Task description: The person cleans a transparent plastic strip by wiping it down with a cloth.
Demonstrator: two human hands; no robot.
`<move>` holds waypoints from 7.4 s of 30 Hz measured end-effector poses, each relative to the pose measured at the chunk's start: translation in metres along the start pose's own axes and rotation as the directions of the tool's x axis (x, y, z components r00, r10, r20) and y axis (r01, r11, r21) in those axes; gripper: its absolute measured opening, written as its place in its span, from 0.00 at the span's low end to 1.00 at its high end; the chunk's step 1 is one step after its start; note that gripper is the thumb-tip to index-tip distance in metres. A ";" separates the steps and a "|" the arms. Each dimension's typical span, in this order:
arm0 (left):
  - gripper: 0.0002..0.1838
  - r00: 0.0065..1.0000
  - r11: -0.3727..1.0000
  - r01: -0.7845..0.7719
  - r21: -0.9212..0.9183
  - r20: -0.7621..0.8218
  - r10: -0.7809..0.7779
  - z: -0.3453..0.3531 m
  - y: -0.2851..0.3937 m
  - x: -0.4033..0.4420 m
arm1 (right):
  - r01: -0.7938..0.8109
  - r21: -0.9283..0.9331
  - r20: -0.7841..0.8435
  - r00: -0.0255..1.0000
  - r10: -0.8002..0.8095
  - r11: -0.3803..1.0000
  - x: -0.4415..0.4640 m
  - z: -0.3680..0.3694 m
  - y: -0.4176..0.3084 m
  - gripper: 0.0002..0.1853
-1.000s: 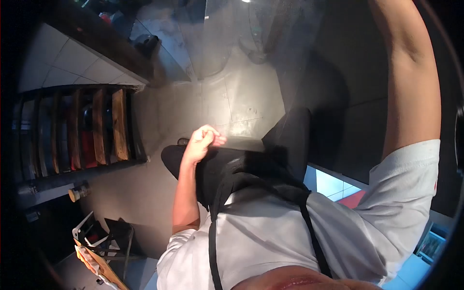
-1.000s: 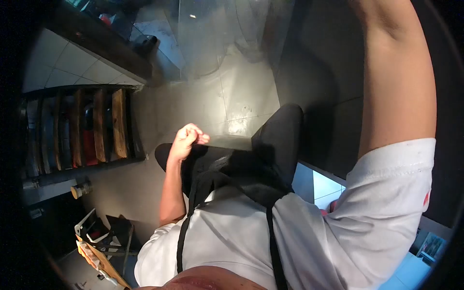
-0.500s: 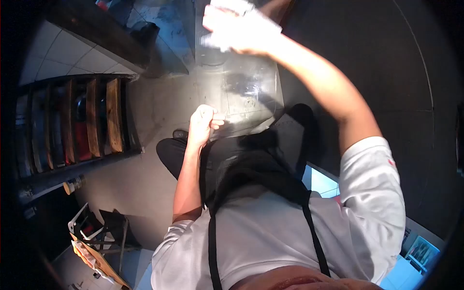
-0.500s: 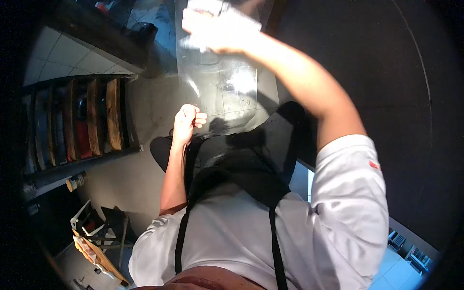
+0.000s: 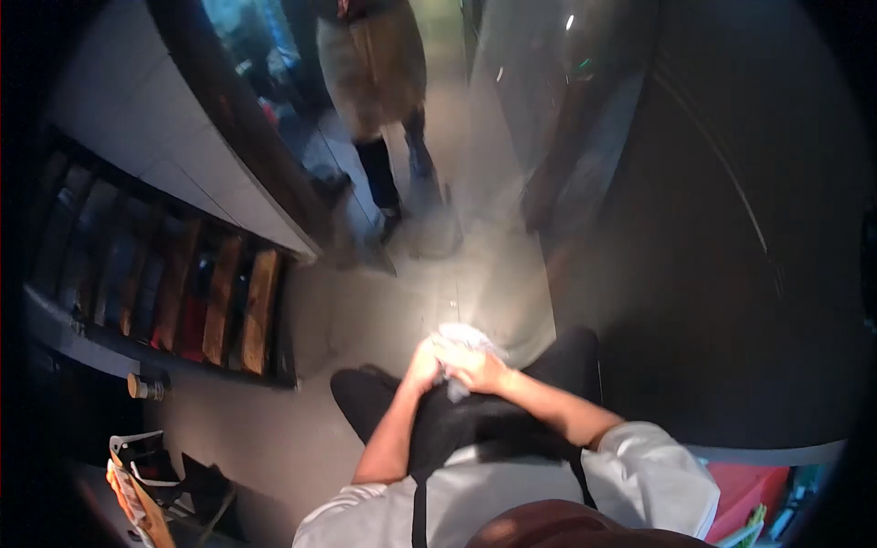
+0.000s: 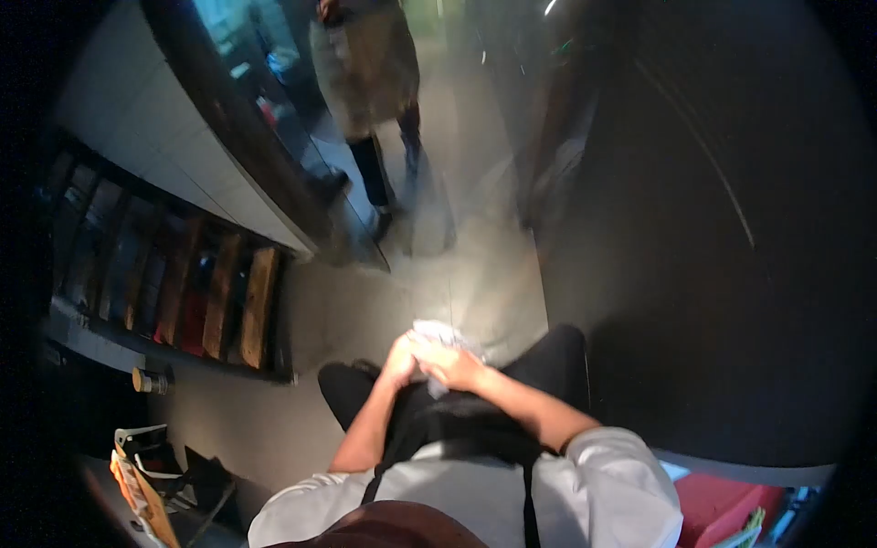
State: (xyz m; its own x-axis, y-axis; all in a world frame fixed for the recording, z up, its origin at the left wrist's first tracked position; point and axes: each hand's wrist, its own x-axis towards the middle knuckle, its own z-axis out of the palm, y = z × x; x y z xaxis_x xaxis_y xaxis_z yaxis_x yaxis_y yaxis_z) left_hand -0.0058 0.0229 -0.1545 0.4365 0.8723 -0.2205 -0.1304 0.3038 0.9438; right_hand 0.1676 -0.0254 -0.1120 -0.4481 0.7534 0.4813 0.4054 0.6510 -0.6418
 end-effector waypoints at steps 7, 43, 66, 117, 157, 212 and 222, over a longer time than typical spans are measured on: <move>0.15 0.998 0.997 -0.029 -0.073 0.053 0.033 0.032 -0.026 -0.014 | 0.107 -0.285 -0.015 0.993 -0.116 0.952 -0.025 -0.006 -0.008 0.29; 0.19 0.996 0.994 -0.087 -0.071 0.008 0.087 0.020 -0.043 -0.006 | -0.011 0.584 -0.700 0.499 0.510 0.812 0.091 -0.213 0.029 0.11; 0.24 0.977 0.682 0.212 0.700 -0.140 -0.160 -0.015 -0.102 -0.054 | -0.556 0.604 -0.247 0.550 0.798 0.571 -0.107 -0.006 0.092 0.14; 0.27 0.961 0.820 0.258 0.510 -0.046 -0.273 -0.034 -0.128 -0.045 | -0.764 0.603 -0.074 0.233 0.970 0.230 -0.111 0.026 0.103 0.20; 0.58 0.688 0.673 0.371 -0.640 0.676 0.264 -0.033 -0.015 -0.055 | 0.087 0.996 -0.028 0.505 0.862 -0.018 -0.021 -0.042 0.019 0.07; 0.56 0.851 0.439 0.189 -0.878 0.370 0.373 0.016 0.004 -0.106 | -0.350 0.519 -0.088 0.885 0.456 0.779 -0.025 0.063 -0.142 0.22; 0.58 0.943 0.459 0.138 -0.878 0.258 0.211 0.041 0.032 -0.124 | -0.378 -0.194 -0.275 0.907 0.320 0.905 0.013 0.045 -0.058 0.24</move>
State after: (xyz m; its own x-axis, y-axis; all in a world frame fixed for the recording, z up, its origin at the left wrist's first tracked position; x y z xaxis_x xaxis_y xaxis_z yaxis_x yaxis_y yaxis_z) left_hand -0.0279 -0.0908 -0.0870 0.6138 0.7876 0.0543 -0.7811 0.5958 0.1867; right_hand 0.1026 -0.0571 -0.0951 -0.0576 0.9167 0.3955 0.6908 0.3226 -0.6471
